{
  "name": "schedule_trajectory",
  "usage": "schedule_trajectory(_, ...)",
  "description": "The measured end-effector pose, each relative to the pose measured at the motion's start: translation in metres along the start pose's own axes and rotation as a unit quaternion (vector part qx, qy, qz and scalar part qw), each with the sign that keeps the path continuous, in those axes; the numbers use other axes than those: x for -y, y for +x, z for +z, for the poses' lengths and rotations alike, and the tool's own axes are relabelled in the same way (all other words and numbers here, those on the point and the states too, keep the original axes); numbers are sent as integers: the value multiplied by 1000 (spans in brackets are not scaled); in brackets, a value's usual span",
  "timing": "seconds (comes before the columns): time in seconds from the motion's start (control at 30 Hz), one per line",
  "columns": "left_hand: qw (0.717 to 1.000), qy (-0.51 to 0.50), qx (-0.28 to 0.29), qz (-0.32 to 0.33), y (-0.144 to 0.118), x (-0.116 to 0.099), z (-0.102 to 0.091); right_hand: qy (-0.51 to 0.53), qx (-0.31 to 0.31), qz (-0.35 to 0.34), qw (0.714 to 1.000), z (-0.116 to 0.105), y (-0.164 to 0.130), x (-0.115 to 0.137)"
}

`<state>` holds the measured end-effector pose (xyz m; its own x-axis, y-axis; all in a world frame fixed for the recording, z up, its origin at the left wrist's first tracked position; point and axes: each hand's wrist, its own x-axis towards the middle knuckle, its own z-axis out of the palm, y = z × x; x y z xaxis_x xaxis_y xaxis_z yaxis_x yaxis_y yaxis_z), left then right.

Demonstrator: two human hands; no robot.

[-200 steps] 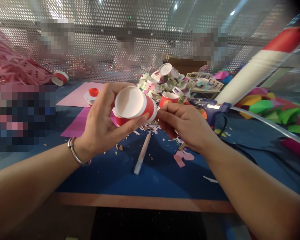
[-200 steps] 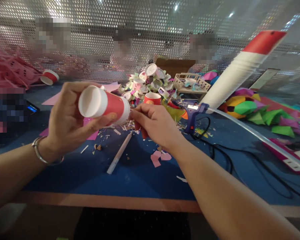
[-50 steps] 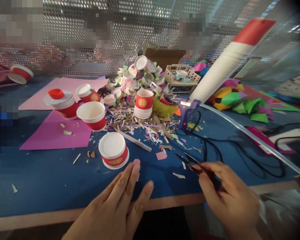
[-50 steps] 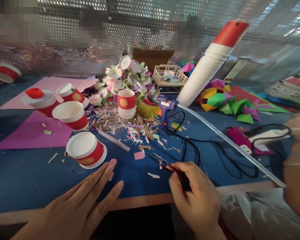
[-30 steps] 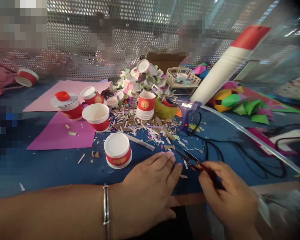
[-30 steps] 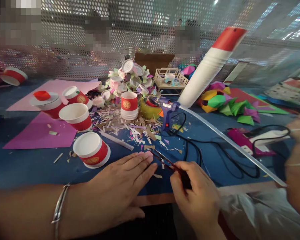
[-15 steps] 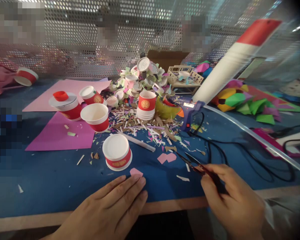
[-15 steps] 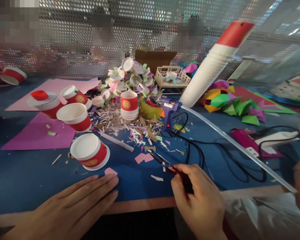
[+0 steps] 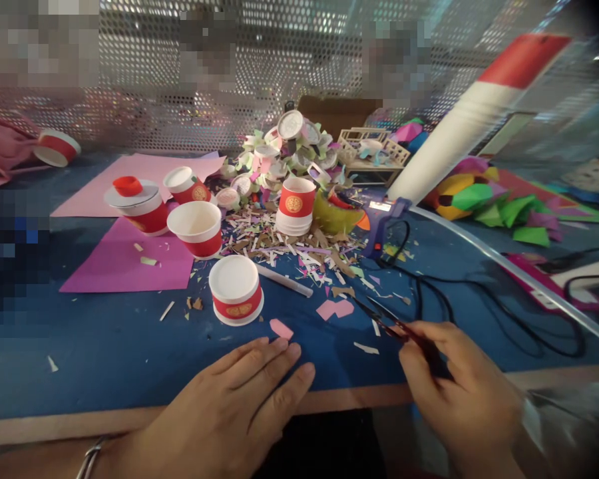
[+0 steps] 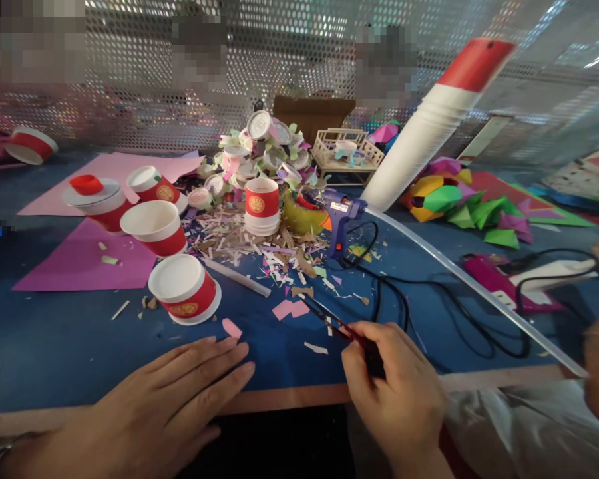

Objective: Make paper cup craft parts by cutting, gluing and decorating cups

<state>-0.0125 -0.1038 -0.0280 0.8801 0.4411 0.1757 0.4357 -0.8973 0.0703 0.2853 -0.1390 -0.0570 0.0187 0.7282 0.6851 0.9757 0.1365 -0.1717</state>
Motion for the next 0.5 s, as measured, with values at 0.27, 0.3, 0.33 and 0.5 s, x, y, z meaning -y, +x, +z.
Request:
schedule_trajectory(0.27,999,12,1,-33,6,0,0,4,-5,-13,1000,1,1,0)
schedule_trajectory(0.3,1000,3,0,-23,6,0,-1,4,-6,-13,1000,2,0,0)
schedule_trajectory(0.33,1000,-6,-4,-17,7,1,-2,6,-6,-13,1000,2,0,-1)
schedule_trajectory(0.5,1000,6,-18,18,8,8,-14,16,2,-8,1000,1,1,-1)
